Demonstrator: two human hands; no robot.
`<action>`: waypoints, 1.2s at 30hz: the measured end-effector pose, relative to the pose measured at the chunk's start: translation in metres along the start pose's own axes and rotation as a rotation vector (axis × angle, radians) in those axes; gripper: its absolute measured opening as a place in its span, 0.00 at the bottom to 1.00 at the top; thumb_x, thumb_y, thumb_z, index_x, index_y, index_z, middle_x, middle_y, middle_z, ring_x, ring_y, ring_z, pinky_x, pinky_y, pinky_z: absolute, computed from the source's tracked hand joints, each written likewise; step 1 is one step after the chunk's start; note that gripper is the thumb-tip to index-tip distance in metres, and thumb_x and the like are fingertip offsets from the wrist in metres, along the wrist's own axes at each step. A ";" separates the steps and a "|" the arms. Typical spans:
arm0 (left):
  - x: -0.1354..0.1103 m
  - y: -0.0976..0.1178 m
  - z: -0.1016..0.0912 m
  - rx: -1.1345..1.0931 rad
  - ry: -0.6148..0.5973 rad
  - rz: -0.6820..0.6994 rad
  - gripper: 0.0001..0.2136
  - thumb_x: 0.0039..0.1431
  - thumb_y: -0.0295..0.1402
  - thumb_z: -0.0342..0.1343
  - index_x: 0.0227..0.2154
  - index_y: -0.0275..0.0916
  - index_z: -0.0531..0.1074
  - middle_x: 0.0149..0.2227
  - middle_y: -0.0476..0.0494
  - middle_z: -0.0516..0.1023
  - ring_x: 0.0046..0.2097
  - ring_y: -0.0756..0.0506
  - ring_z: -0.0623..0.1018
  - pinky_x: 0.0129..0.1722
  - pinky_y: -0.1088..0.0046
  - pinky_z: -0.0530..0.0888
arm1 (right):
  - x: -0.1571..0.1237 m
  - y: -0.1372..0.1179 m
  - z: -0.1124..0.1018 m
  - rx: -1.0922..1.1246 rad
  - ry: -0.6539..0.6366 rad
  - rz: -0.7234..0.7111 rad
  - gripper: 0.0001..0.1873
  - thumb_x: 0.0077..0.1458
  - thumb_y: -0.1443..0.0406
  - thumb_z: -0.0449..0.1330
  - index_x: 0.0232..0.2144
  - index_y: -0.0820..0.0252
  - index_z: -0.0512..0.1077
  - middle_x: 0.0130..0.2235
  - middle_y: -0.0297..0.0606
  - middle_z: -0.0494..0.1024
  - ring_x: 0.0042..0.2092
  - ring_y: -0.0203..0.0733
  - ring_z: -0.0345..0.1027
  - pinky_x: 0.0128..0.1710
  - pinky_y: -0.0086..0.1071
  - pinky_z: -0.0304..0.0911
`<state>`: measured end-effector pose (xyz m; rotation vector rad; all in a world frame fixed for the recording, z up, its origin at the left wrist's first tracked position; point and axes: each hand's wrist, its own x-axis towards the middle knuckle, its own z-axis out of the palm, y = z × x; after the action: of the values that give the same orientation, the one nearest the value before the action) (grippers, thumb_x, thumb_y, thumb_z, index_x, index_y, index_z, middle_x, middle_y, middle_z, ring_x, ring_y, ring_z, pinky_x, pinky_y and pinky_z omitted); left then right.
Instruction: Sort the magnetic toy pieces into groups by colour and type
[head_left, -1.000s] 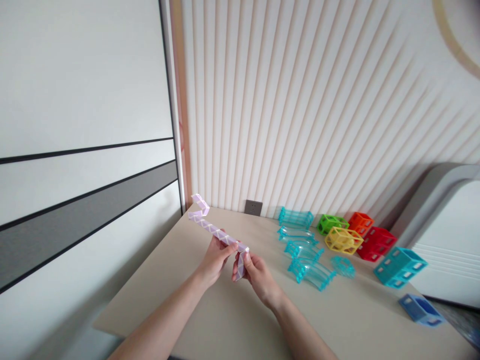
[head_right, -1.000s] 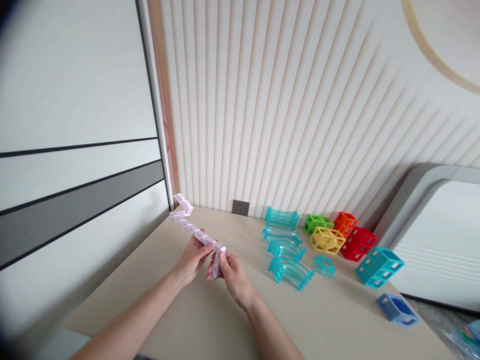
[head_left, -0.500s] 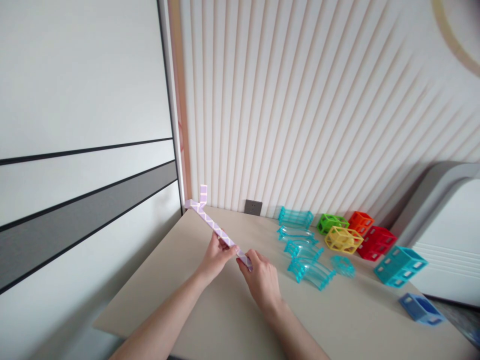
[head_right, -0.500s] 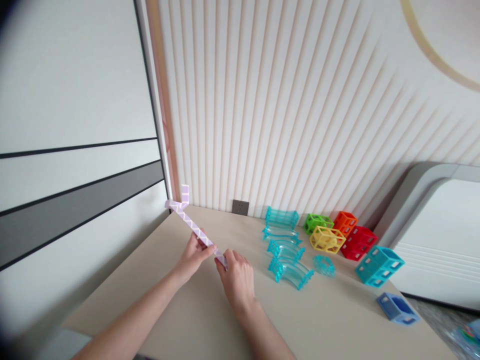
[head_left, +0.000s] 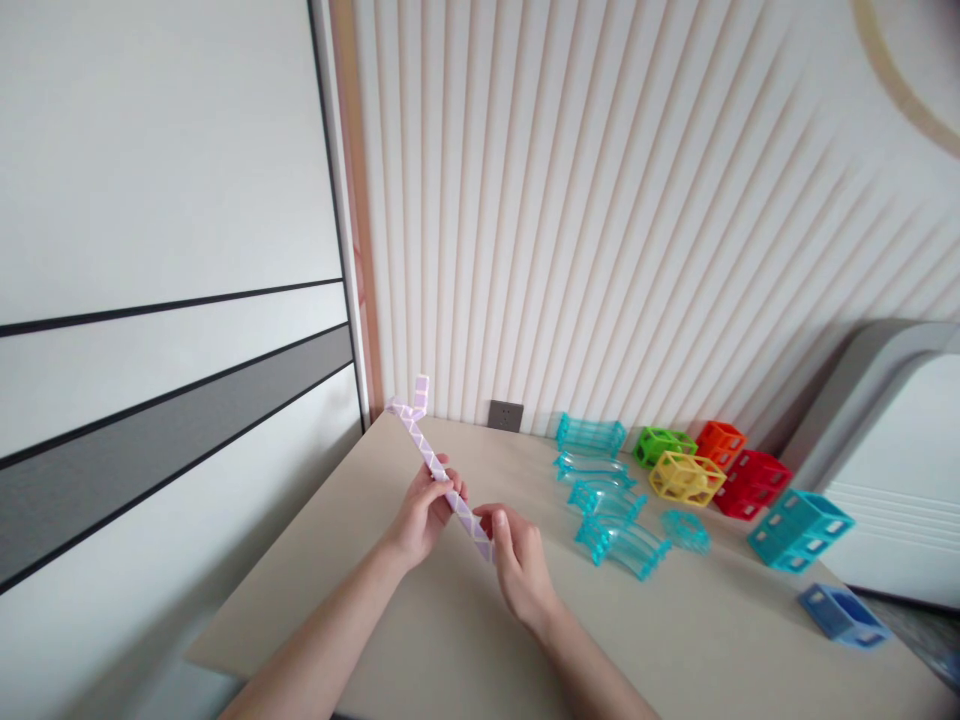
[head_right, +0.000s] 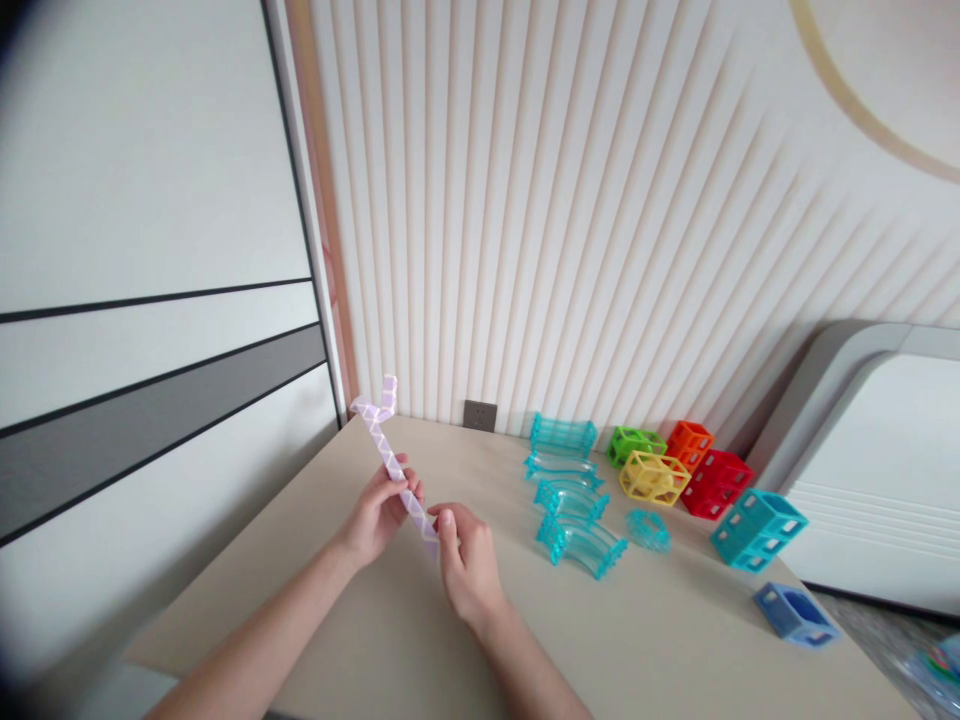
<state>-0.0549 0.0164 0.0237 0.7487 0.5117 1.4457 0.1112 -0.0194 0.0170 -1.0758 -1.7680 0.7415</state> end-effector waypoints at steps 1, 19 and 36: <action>0.000 0.000 0.000 -0.012 -0.010 -0.009 0.15 0.53 0.28 0.63 0.42 0.42 0.67 0.27 0.54 0.74 0.30 0.49 0.76 0.33 0.73 0.71 | 0.002 0.002 0.001 0.068 0.023 0.038 0.33 0.70 0.45 0.40 0.40 0.58 0.78 0.32 0.39 0.79 0.35 0.42 0.72 0.38 0.32 0.63; -0.018 -0.018 -0.002 0.107 -0.644 -0.547 0.13 0.55 0.36 0.67 0.40 0.35 0.75 0.31 0.38 0.83 0.33 0.42 0.83 0.38 0.64 0.77 | 0.019 0.006 -0.002 0.707 0.238 0.385 0.30 0.52 0.42 0.66 0.41 0.63 0.78 0.35 0.42 0.82 0.35 0.42 0.74 0.31 0.31 0.68; 0.005 0.002 -0.010 -0.047 -0.126 -0.091 0.24 0.62 0.51 0.60 0.42 0.31 0.81 0.40 0.34 0.85 0.44 0.40 0.83 0.49 0.64 0.76 | 0.019 -0.024 -0.027 0.917 -0.137 0.301 0.26 0.60 0.49 0.61 0.53 0.59 0.70 0.26 0.25 0.69 0.13 0.27 0.57 0.14 0.24 0.53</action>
<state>-0.0631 0.0229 0.0190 0.7642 0.4078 1.3131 0.1238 -0.0116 0.0552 -0.6495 -1.1296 1.6312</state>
